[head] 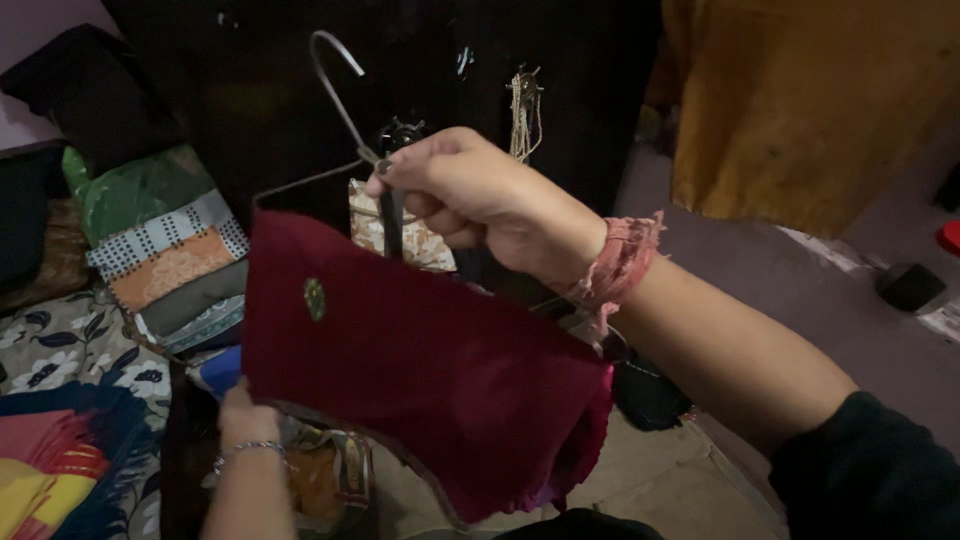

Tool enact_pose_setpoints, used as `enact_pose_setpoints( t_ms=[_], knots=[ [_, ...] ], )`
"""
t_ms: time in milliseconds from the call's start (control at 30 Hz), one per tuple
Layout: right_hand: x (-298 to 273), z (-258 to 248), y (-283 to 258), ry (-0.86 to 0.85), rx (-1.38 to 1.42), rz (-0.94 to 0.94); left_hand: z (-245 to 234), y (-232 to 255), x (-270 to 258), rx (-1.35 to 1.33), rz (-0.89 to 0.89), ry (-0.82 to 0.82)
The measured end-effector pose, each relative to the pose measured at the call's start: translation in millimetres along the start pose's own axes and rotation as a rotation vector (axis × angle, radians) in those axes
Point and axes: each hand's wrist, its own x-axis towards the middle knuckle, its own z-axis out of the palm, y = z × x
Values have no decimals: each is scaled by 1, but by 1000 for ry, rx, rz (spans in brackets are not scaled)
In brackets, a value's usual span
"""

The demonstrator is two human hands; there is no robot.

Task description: The person picks up a maroon garment from a bed, places it on a metal hanger, and hangs it inside a wardrobe. The person then picks up a yellow floral garment, places it on a hanger, and prepares to hang it.

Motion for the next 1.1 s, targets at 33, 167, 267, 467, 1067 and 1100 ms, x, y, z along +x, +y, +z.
enact_pose_setpoints(
  t_ms=[33, 167, 267, 467, 1067, 1100],
  knots=[
    [1, 2, 0, 2, -7, 12, 3, -9, -3, -2, -13, -18],
    [5, 9, 2, -2, -23, 36, 20, -42, -34, -13, -56, -124],
    [7, 12, 3, 0, -5, 42, 26, -71, -62, -17, -69, -179],
    [8, 6, 6, -3, 30, 36, 28, -84, -99, -173, 28, -105],
    [9, -12, 14, 120, 5, 79, 57, -151, -144, -44, -196, -79],
    [10, -13, 14, 133, -16, 87, 60, -146, -147, -81, -191, -95]
  ],
)
